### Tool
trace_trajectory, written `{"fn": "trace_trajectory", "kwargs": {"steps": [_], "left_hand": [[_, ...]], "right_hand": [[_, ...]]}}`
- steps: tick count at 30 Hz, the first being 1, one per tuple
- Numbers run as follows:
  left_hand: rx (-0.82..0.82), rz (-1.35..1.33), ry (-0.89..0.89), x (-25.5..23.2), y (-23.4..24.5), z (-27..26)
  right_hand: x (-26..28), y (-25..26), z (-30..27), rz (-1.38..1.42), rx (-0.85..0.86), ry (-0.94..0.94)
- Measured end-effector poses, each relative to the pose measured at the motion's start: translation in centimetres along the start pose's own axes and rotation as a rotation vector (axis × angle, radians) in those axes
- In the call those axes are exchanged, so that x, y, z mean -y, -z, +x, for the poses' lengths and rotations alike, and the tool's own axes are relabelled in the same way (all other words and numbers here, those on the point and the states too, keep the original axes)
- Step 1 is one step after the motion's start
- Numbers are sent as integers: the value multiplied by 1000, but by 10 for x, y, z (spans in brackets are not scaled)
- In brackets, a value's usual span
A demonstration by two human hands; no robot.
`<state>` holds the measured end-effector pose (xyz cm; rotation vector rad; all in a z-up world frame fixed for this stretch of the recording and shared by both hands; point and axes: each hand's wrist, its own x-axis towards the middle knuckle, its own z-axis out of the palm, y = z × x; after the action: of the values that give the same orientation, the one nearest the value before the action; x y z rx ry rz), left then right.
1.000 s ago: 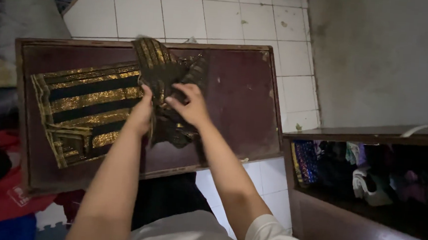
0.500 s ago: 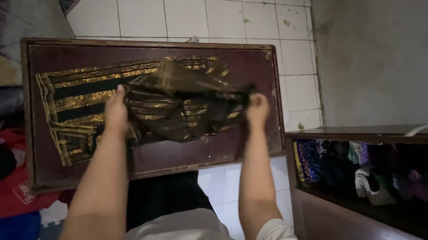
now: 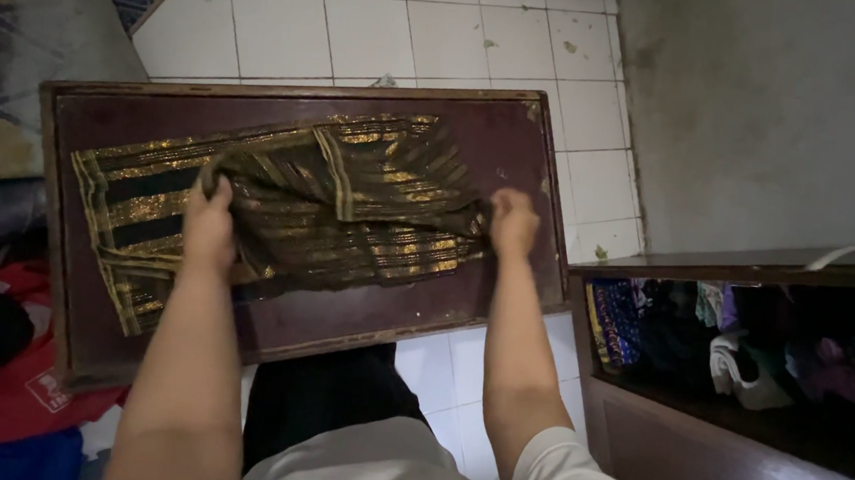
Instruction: Folding various items of clothing and placing them in a wardrobe.
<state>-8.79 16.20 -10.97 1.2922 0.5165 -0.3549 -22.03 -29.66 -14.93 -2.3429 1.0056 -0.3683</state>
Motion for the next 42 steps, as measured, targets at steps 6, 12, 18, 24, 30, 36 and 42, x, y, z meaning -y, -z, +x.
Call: {"fn": "trace_trajectory", "kwargs": {"steps": [6, 12, 18, 24, 30, 36, 42], "left_hand": [[165, 16, -126, -11, -4, 0], [178, -35, -141, 11, -9, 11], [-359, 635, -447, -2, 26, 54], [-118, 699, 76, -2, -20, 5], [18, 539, 96, 75, -12, 29], [-360, -25, -269, 45, -6, 12], [-332, 1032, -803, 6, -72, -2]], "right_hand": [[27, 18, 17, 165, -1, 191], [130, -4, -46, -374, 539, 516], [120, -63, -50, 67, 440, 232], [187, -49, -105, 380, 880, 607], [139, -60, -82, -24, -29, 281], [63, -80, -58, -66, 343, -76], [36, -86, -59, 170, 278, 29]]}}
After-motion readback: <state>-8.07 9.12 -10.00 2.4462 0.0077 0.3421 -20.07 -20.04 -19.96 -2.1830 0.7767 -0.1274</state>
